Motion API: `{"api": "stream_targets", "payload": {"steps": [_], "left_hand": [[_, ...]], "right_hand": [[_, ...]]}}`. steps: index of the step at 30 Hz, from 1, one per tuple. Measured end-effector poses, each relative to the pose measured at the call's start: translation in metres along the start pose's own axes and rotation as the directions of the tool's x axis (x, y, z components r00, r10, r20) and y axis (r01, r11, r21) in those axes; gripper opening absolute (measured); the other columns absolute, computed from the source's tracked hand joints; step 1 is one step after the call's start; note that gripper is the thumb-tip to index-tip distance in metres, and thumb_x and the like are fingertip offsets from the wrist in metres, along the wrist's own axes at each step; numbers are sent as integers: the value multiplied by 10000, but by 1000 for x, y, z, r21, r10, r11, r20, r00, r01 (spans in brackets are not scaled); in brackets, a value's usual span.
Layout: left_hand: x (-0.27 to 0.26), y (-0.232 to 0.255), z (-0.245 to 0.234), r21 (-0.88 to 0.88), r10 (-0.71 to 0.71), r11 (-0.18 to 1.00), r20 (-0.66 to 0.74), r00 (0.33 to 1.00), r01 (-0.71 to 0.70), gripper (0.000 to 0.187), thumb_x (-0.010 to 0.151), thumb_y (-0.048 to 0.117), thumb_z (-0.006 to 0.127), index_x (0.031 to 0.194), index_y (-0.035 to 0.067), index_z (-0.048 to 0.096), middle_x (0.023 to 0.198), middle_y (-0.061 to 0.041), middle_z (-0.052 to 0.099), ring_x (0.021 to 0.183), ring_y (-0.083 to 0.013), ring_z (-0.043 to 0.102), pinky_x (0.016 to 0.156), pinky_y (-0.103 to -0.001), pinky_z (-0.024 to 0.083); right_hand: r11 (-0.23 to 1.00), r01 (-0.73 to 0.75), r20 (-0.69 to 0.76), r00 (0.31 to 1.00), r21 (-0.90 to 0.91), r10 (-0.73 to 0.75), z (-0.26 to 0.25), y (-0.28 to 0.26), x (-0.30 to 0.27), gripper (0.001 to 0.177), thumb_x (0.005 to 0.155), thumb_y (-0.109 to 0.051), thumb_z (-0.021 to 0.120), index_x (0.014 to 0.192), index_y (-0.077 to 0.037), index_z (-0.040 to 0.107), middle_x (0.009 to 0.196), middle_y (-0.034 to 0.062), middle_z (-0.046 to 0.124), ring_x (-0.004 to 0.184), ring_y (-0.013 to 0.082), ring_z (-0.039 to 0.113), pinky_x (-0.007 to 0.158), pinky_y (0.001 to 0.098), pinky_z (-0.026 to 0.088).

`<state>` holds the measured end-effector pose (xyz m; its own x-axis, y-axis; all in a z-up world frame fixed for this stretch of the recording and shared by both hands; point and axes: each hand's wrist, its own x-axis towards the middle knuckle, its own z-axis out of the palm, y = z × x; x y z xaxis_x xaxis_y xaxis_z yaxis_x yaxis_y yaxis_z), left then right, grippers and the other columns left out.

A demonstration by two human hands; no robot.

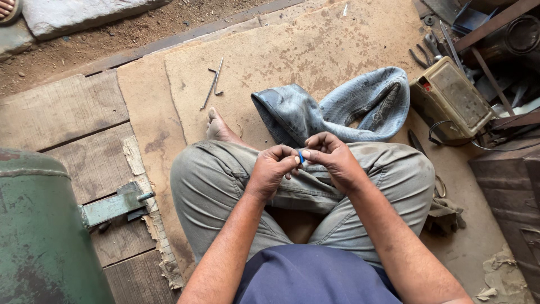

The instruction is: The person applies a blue patch to the inner surface of a tire using a small tool. They then use a hammer to tap the tire's outer edge and a pair of pliers to manipulate a section of the tire's rim.

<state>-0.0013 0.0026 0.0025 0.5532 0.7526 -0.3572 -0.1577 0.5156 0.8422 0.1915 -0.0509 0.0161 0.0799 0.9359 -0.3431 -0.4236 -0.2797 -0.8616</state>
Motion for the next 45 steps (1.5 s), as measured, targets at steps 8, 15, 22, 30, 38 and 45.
{"api": "stream_targets", "payload": {"steps": [8, 15, 22, 30, 38, 45], "left_hand": [[1, 0, 5, -35, 23, 999, -77, 997, -26, 110, 889, 116, 749, 924, 13, 733, 791, -33, 719, 659, -69, 628, 568, -209, 477], [0, 1, 7, -28, 27, 999, -89, 996, -30, 83, 896, 90, 744, 916, 10, 731, 786, -29, 707, 655, -65, 608, 566, -210, 475], [3, -2, 1, -126, 35, 991, -85, 996, -46, 41, 898, 43, 709, 915, 7, 699, 799, -65, 704, 671, -93, 633, 597, -217, 498], [4, -2, 0, -265, 65, 960, -107, 992, -91, 32, 918, 24, 670, 945, 17, 684, 819, -71, 698, 706, -114, 643, 649, -226, 516], [2, 1, 5, -167, 67, 982, -103, 992, -84, 58, 928, 41, 691, 964, -1, 709, 848, -77, 713, 744, -129, 659, 686, -251, 523], [25, 11, 3, -180, -1, 981, -342, 940, -65, 181, 904, 162, 588, 1020, 83, 703, 913, -11, 745, 807, -104, 705, 701, -254, 554]], "right_hand": [[988, -39, -40, 999, -149, 34, 7, -7, -8, 186, 909, -120, 747, 1018, 30, 762, 917, 72, 771, 840, 109, 697, 792, 258, 569], [951, -31, -86, 996, -308, 4, 13, -12, -7, 193, 870, -105, 778, 996, 39, 762, 904, 63, 768, 812, 90, 692, 740, 227, 564], [962, 5, -172, 984, -272, -53, 0, 2, 2, 130, 905, -78, 726, 966, 36, 723, 867, 55, 739, 769, 79, 665, 720, 228, 553], [1000, -22, -196, 980, -7, 20, -7, 10, 9, 71, 900, -76, 604, 924, -9, 606, 833, 81, 722, 747, 191, 775, 701, 325, 633], [997, 80, -129, 988, -5, -80, -6, 13, 8, 103, 925, -23, 672, 993, -10, 596, 864, 81, 696, 765, 171, 711, 743, 331, 614], [987, 142, -111, 985, 73, -134, -35, 9, 18, 192, 951, 27, 635, 1127, 73, 694, 997, 144, 735, 873, 221, 738, 867, 366, 613]]}}
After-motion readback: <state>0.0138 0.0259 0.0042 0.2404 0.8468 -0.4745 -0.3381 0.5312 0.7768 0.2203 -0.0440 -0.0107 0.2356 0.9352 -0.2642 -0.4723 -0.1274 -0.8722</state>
